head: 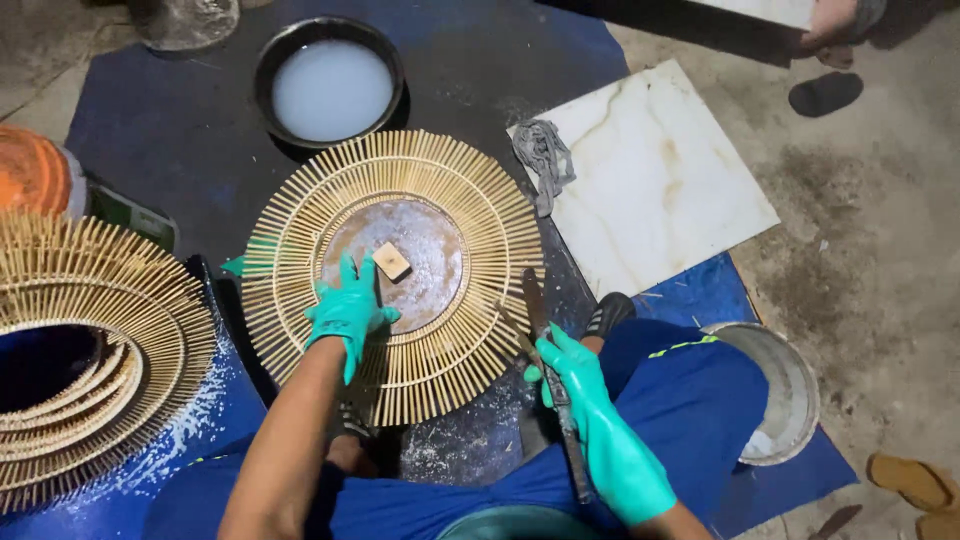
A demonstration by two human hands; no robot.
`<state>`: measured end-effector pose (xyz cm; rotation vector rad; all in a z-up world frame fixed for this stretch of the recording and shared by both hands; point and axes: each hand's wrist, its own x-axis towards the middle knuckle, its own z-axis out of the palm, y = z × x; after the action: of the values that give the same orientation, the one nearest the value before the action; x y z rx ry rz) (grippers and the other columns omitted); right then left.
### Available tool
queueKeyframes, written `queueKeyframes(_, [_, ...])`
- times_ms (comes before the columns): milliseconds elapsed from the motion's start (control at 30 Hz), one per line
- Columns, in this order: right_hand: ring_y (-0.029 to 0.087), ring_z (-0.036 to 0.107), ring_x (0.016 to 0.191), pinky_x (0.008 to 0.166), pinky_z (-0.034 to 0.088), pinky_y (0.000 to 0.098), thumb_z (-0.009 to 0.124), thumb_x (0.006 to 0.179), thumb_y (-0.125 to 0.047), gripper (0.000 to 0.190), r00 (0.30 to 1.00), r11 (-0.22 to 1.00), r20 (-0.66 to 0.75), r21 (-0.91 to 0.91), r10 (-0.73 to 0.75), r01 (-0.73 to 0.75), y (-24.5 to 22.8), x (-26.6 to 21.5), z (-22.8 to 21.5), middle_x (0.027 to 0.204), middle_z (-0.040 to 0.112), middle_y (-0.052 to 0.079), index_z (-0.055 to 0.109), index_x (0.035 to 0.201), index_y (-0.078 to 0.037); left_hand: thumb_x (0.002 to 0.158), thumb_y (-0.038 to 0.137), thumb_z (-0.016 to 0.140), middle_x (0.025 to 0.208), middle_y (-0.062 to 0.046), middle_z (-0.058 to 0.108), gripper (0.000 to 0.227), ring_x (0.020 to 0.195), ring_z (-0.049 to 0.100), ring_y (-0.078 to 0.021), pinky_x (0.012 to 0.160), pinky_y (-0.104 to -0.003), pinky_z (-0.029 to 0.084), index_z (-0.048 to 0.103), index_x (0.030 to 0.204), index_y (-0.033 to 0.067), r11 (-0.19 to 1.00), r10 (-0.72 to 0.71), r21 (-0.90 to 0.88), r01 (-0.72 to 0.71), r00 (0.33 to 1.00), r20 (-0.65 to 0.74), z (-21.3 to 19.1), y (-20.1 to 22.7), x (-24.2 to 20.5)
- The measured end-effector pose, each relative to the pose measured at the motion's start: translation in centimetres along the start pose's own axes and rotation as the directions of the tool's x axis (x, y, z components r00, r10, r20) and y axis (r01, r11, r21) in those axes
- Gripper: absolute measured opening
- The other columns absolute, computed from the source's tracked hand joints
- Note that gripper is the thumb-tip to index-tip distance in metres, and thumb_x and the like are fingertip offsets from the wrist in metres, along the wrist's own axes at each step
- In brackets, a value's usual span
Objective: The recorder is assembling and cleaning circular bamboo decorative mirrors, using a brush and liquid on the bamboo slats.
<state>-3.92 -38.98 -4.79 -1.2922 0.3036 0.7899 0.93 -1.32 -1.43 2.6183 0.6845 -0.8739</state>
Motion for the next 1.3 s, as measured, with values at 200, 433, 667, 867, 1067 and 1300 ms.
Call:
queueKeyframes(200, [0.016,0.052,0.035,0.031,0.039,0.0287,0.060,0.097,-0.027,0.045,0.977,0.998,-0.214,-0.058,0.001,-0.014,-2.6,0.7,2.2,0.070,0.072,0.011,0.053,0.141,-0.017,0.069,0.058,0.085,0.175,0.001,-0.009,0.124,0.150,0.000,-0.0607,0.104,-0.087,0.022,0.008,0.163,0.0373,0.988,0.021,-0.153,-0.031,0.998,-0.067,1.2,0.6,-2.5])
queueKeyframes(433, [0.013,0.052,0.039,0.033,0.040,0.0264,0.066,0.095,-0.024,0.054,0.945,0.993,-0.324,0.082,-0.050,0.081,-2.6,2.9,1.3,0.069,0.070,0.010,0.054,0.146,-0.017,0.065,0.057,0.087,0.174,0.002,-0.008,0.125,0.150,-0.005,-0.0606,0.104,-0.088,0.020,0.010,0.163,0.0420,0.984,0.074,-0.157,-0.081,0.996,-0.051,1.7,-1.1,-1.1])
queueKeyframes(667, [0.016,0.064,0.048,0.034,0.043,0.0288,0.067,0.095,-0.023,0.047,0.990,1.000,-0.139,0.026,0.002,0.002,-1.9,3.6,2.1,0.078,0.072,0.006,0.053,0.139,-0.013,0.067,0.057,0.087,0.174,0.004,-0.008,0.122,0.152,-0.008,-0.0575,0.105,-0.088,0.019,0.011,0.162,0.0438,0.989,0.069,-0.134,-0.070,0.998,-0.014,1.3,-1.0,-1.3])
queueKeyframes(867, [0.015,0.060,0.045,0.033,0.042,0.0273,0.064,0.097,-0.026,0.048,0.981,0.999,-0.187,0.020,-0.042,0.047,-2.1,3.5,1.1,0.077,0.071,0.008,0.054,0.142,-0.011,0.068,0.058,0.086,0.174,0.004,-0.008,0.122,0.152,-0.008,-0.0575,0.105,-0.088,0.019,0.010,0.162,0.0452,0.988,0.076,-0.135,-0.078,0.997,-0.019,1.2,-0.8,-1.4])
queueKeyframes(1067, [0.015,0.064,0.046,0.033,0.043,0.0276,0.064,0.096,-0.024,0.047,0.983,1.000,-0.184,-0.027,-0.020,0.015,-3.2,2.9,1.9,0.074,0.069,0.006,0.056,0.141,-0.015,0.067,0.058,0.087,0.174,0.005,-0.009,0.125,0.152,-0.010,-0.0583,0.104,-0.089,0.017,0.006,0.161,0.0463,0.988,0.066,-0.139,-0.066,0.998,-0.005,1.1,-0.7,-1.1])
queueKeyframes(1300, [0.014,0.053,0.036,0.031,0.041,0.0261,0.061,0.099,-0.029,0.040,0.989,1.000,-0.148,-0.002,-0.017,0.017,-2.7,0.4,1.3,0.066,0.070,0.008,0.061,0.136,-0.015,0.068,0.061,0.084,0.174,0.005,-0.011,0.123,0.150,-0.007,-0.0603,0.103,-0.089,0.020,0.006,0.162,0.0461,0.985,0.031,-0.167,-0.037,0.999,-0.035,1.1,0.1,-2.1])
